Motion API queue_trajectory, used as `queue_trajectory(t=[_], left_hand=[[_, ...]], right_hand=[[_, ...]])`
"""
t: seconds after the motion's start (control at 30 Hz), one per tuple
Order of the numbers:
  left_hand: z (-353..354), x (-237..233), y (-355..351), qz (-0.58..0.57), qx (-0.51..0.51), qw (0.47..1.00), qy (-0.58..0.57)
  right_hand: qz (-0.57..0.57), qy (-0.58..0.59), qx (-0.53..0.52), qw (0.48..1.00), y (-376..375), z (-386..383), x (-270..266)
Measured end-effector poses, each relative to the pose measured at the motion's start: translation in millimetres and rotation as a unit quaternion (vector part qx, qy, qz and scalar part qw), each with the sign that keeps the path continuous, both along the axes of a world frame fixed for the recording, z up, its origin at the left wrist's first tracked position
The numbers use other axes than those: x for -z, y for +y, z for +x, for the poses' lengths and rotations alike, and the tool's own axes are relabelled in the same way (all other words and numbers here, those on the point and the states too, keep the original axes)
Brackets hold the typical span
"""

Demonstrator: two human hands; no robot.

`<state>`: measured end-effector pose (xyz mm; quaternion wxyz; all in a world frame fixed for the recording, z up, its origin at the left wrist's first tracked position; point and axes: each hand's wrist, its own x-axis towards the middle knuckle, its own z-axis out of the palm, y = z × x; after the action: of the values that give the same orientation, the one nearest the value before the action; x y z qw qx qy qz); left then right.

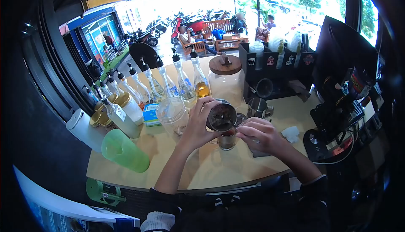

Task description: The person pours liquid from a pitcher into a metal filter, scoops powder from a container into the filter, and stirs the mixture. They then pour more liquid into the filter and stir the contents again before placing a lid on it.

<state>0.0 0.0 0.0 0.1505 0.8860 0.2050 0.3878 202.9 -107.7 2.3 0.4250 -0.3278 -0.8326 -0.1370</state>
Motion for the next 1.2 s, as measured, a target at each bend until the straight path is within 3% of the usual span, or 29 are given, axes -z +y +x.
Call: queue_trajectory(t=[0.13, 0.2, 0.23, 0.3, 0.33, 0.47, 0.6, 0.7, 0.77, 0.97, 1.1, 1.17, 1.2], left_hand=[[-1.0, 1.6, 0.1, 0.001, -0.017, 1.000, 0.004], [-2.1, 1.3, -0.7, 0.007, -0.024, 1.000, 0.012], [-2.4, -1.2, -3.1, 0.022, -0.039, 0.999, 0.022], [-2.0, -1.7, -4.4, 0.038, -0.055, 0.997, 0.032], [-1.5, -0.5, -3.9, 0.033, -0.063, 0.997, 0.033], [1.0, 1.6, -3.4, 0.023, -0.075, 0.997, 0.026], [2.8, 4.6, -2.4, 0.032, -0.078, 0.996, 0.023], [3.7, 6.3, -2.7, 0.034, -0.080, 0.996, 0.023], [4.4, 7.9, -2.1, 0.048, -0.082, 0.995, 0.017], [5.7, 7.4, -2.9, 0.034, -0.090, 0.995, -0.001], [5.8, 6.9, -3.1, 0.038, -0.092, 0.995, -0.008], [5.2, 8.9, -2.8, 0.033, -0.088, 0.995, -0.017], [5.1, 10.2, -2.4, 0.032, -0.088, 0.995, -0.018]], right_hand=[[-0.002, 0.151, 0.003, 0.989, -7.5, 13.4, -7.0], [-0.065, 0.295, 0.022, 0.953, -14.6, 19.3, -9.4], [-0.065, 0.295, 0.022, 0.953, -15.3, 24.5, -6.9], [-0.085, 0.445, 0.026, 0.891, -12.4, 39.4, 4.1], [-0.077, 0.457, 0.020, 0.886, -7.7, 47.3, 12.1], [-0.187, 0.370, 0.109, 0.904, -0.2, 58.5, 56.6], [-0.187, 0.303, 0.111, 0.928, 10.2, 56.2, 101.2], [-0.242, 0.262, 0.127, 0.925, 9.3, 56.4, 113.2], [-0.306, 0.140, 0.152, 0.929, 7.0, 60.8, 119.9], [-0.303, -0.011, 0.177, 0.936, -7.6, 61.3, 112.4], [-0.253, -0.008, 0.148, 0.956, 1.6, 77.2, 108.1], [-0.123, 0.155, 0.210, 0.957, 16.0, 88.3, 103.4], [-0.124, 0.154, 0.210, 0.958, 26.3, 99.6, 109.1]])
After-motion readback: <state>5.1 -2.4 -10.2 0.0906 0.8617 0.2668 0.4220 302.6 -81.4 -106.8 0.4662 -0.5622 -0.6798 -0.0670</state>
